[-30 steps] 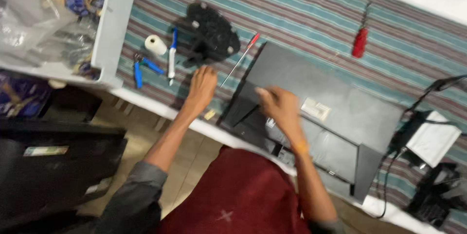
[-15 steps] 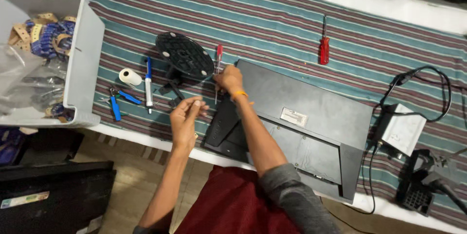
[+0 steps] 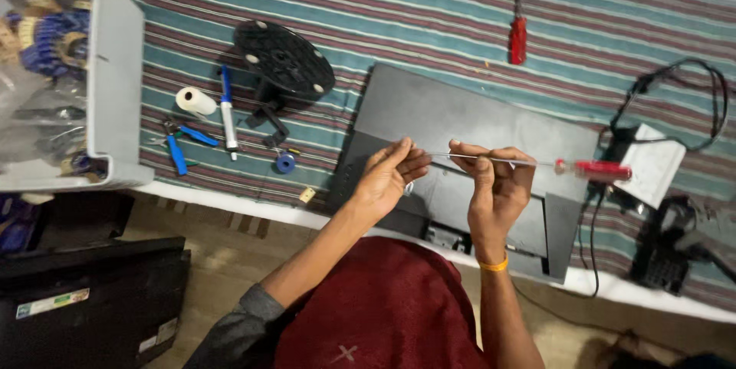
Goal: The person reassembles a flat-panel monitor by connecting internal ribbon cables and wires, then closes the back cover. They plug in the power cable, power on the monitor to confirm the screen displays, and attach the stand base to the back of the monitor.
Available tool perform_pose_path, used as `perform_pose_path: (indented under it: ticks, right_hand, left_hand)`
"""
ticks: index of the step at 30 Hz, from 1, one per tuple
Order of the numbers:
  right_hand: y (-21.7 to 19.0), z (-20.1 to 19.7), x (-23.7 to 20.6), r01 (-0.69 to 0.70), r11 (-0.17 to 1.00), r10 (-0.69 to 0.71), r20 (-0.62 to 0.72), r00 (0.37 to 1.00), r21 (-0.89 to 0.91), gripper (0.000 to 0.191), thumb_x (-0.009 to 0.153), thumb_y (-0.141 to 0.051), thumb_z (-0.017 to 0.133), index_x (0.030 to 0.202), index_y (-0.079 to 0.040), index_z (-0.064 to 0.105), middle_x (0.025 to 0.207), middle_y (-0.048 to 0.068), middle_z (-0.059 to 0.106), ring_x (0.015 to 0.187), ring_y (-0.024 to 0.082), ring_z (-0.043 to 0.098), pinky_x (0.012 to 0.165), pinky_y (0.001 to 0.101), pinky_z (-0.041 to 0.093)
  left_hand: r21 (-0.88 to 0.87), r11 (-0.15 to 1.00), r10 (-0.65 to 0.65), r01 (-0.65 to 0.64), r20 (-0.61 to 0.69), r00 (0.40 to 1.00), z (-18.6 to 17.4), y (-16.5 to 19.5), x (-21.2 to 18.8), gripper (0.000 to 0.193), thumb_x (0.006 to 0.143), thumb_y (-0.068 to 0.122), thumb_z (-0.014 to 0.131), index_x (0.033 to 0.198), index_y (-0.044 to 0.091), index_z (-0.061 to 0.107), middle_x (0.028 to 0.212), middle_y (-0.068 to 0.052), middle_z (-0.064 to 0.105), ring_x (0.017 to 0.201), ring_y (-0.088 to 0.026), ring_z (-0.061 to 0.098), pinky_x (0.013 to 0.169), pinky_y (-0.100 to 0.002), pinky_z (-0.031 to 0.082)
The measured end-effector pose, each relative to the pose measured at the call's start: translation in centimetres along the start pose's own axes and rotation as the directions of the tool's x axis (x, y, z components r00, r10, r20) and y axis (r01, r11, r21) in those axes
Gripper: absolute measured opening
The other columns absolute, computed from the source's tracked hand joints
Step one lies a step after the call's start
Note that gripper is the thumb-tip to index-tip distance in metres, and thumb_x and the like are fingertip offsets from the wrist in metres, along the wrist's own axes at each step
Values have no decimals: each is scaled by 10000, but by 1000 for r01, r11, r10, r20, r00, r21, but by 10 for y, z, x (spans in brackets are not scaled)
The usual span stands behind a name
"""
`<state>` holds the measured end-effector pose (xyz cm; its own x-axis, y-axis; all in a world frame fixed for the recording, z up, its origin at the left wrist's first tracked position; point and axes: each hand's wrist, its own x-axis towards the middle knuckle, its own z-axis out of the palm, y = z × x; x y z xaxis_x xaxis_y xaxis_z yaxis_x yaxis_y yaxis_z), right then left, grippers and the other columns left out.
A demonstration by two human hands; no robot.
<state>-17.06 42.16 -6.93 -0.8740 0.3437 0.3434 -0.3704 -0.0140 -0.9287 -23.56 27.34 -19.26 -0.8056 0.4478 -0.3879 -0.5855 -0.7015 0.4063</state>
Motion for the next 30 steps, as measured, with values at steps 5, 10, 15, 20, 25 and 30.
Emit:
perform_pose_path:
  ticks: [5, 10, 15, 20, 25, 30]
  right_hand:
    - [6, -5, -22, 74, 989, -81, -49, 995, -129, 111, 1134, 44, 432, 1181, -19, 353, 1190, 264, 675, 1173, 349, 715, 1003, 458, 581]
    - [13, -6, -37, 51, 991, -67, -120, 991, -126, 125, 1122, 55, 445, 1180, -17, 361, 1208, 257, 659, 1168, 350, 710, 1005, 459, 581]
    - [17, -4, -47, 39, 997, -53, -202, 978, -71, 113, 1132, 40, 444, 1187, -23, 369, 1220, 240, 648, 1218, 349, 691, 1036, 466, 570]
    - [20, -9, -47, 40, 997, -52, -203, 978, -60, 127, 1133, 28, 449, 1199, -36, 361, 1221, 223, 648, 1206, 338, 690, 1030, 461, 574]
    - [17, -23, -48, -26, 1000, 24, -143, 989, -14, 106, 1132, 18, 465, 1179, -30, 383, 1222, 245, 657, 1224, 351, 690, 1041, 468, 567]
    - [20, -30, -53, -28, 998, 16, -206, 978, -56, 154, 1105, 37, 517, 1191, -10, 398, 1168, 260, 677, 1132, 357, 722, 973, 461, 592]
  left_hand:
    - [29, 993, -117, 115, 89, 989, 18, -12, -7, 150, 1020, 211, 648, 1038, 65, 678, 969, -115, 759, 926, -250, 762, 853, -385, 620]
    - [86, 988, -135, 128, 77, 988, 19, -17, -10, 154, 1038, 201, 636, 1043, 50, 664, 962, -120, 749, 920, -248, 757, 856, -382, 627]
    - [53, 992, -122, 118, 75, 990, 24, -21, -12, 167, 1039, 199, 625, 1059, 35, 651, 986, -114, 735, 955, -242, 754, 882, -375, 629]
    - [128, 984, -136, 123, 101, 986, 28, -19, -13, 184, 1046, 204, 618, 1074, 23, 642, 993, -117, 725, 957, -235, 748, 893, -375, 632]
    - [277, 950, -172, 143, 80, 982, 26, -17, -12, 213, 1021, 239, 638, 1070, 32, 650, 951, -108, 734, 869, -222, 755, 794, -353, 633]
    - [353, 927, -178, 124, 123, 976, 30, -22, -16, 269, 1061, 298, 674, 1023, 36, 625, 858, -87, 692, 700, -191, 720, 629, -342, 613]
